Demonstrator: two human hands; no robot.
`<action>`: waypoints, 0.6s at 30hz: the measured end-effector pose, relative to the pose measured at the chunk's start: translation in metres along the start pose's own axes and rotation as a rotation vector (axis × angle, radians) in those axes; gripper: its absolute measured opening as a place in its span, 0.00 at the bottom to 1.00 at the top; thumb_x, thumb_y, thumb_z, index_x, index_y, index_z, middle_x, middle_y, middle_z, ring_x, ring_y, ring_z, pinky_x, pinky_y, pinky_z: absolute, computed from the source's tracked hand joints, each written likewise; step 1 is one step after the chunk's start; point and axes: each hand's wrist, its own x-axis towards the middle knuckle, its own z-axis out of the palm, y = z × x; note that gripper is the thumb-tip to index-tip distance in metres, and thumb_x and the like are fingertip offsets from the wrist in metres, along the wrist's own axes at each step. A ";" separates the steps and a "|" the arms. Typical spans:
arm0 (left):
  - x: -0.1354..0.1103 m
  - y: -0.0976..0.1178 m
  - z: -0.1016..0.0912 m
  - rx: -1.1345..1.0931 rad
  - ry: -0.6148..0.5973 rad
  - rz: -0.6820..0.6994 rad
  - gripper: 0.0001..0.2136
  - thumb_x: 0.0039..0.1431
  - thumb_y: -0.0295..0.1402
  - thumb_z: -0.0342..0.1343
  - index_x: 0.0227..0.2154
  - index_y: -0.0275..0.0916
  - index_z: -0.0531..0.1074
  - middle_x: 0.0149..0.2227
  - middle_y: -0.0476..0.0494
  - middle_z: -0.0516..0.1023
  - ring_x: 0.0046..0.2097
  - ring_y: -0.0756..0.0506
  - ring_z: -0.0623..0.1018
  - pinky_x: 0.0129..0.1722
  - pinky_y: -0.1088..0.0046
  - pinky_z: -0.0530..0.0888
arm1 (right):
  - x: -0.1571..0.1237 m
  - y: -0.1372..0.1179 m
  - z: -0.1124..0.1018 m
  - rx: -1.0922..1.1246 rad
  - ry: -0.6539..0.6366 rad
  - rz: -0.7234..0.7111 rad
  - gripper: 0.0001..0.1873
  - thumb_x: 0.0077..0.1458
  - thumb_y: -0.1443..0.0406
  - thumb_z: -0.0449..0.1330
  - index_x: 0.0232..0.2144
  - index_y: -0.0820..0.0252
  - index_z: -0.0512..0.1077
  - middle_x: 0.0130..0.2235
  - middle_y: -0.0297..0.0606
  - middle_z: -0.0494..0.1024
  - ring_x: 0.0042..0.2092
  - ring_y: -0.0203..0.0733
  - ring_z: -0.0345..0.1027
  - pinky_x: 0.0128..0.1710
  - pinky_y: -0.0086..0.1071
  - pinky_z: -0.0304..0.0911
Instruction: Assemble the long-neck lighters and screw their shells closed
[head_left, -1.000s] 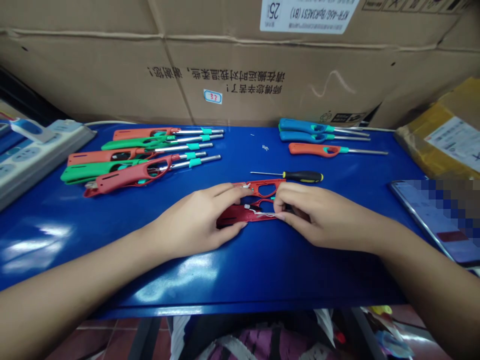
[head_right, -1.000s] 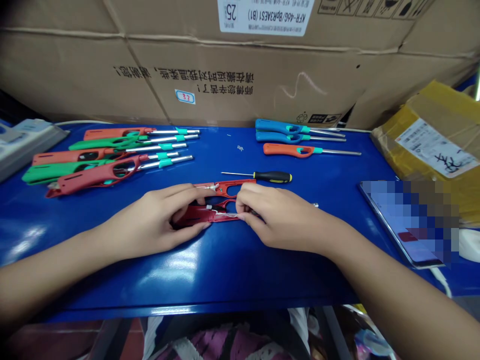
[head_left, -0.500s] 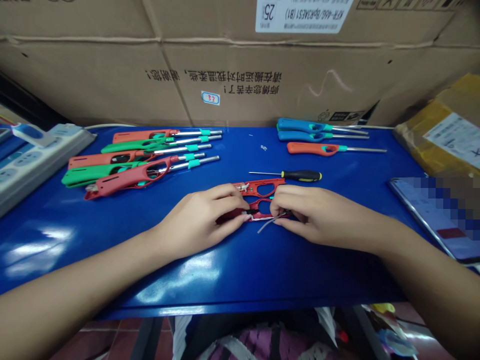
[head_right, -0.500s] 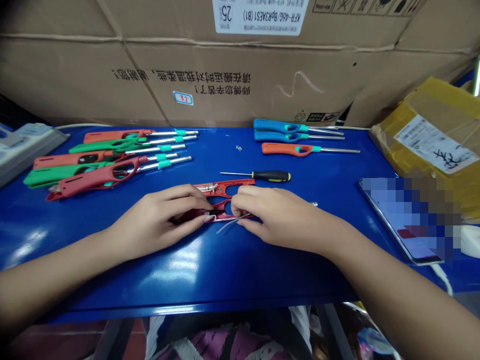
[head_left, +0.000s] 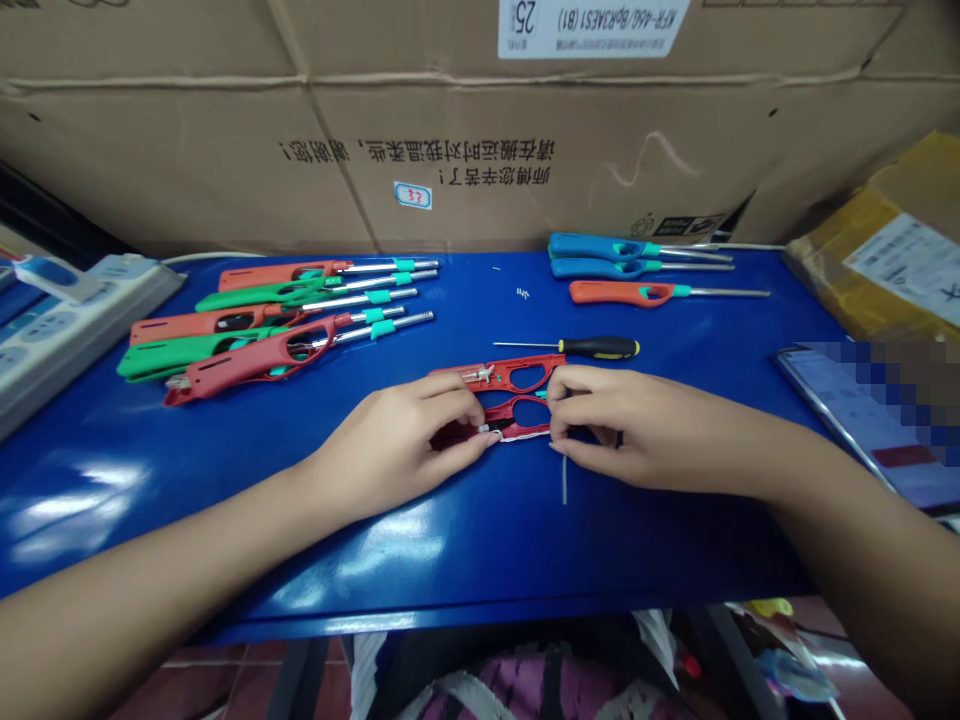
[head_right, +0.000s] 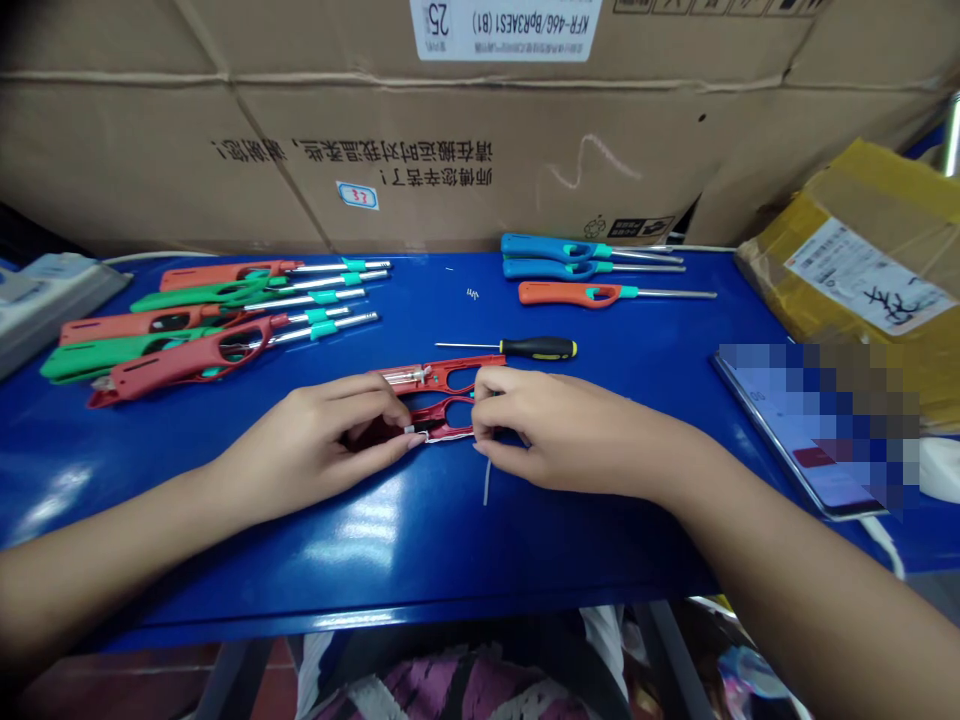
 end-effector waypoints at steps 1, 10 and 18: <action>0.000 0.000 0.000 -0.002 -0.001 0.004 0.05 0.67 0.33 0.58 0.36 0.38 0.75 0.37 0.47 0.76 0.33 0.52 0.73 0.30 0.77 0.67 | 0.001 0.001 0.001 -0.009 0.019 0.008 0.10 0.68 0.62 0.54 0.34 0.57 0.72 0.42 0.35 0.71 0.38 0.37 0.65 0.36 0.32 0.58; 0.000 0.002 0.002 -0.066 0.113 0.061 0.03 0.66 0.30 0.60 0.38 0.37 0.76 0.36 0.48 0.76 0.33 0.53 0.74 0.34 0.79 0.70 | 0.007 0.000 0.012 -0.067 0.116 -0.020 0.06 0.66 0.60 0.60 0.42 0.54 0.71 0.43 0.32 0.75 0.42 0.38 0.69 0.36 0.32 0.58; 0.000 0.001 0.003 -0.087 0.148 0.049 0.05 0.66 0.31 0.60 0.35 0.36 0.77 0.34 0.48 0.77 0.32 0.54 0.74 0.33 0.79 0.70 | 0.013 -0.003 0.018 -0.028 0.154 -0.099 0.08 0.69 0.64 0.55 0.37 0.58 0.73 0.41 0.35 0.76 0.39 0.37 0.70 0.36 0.31 0.60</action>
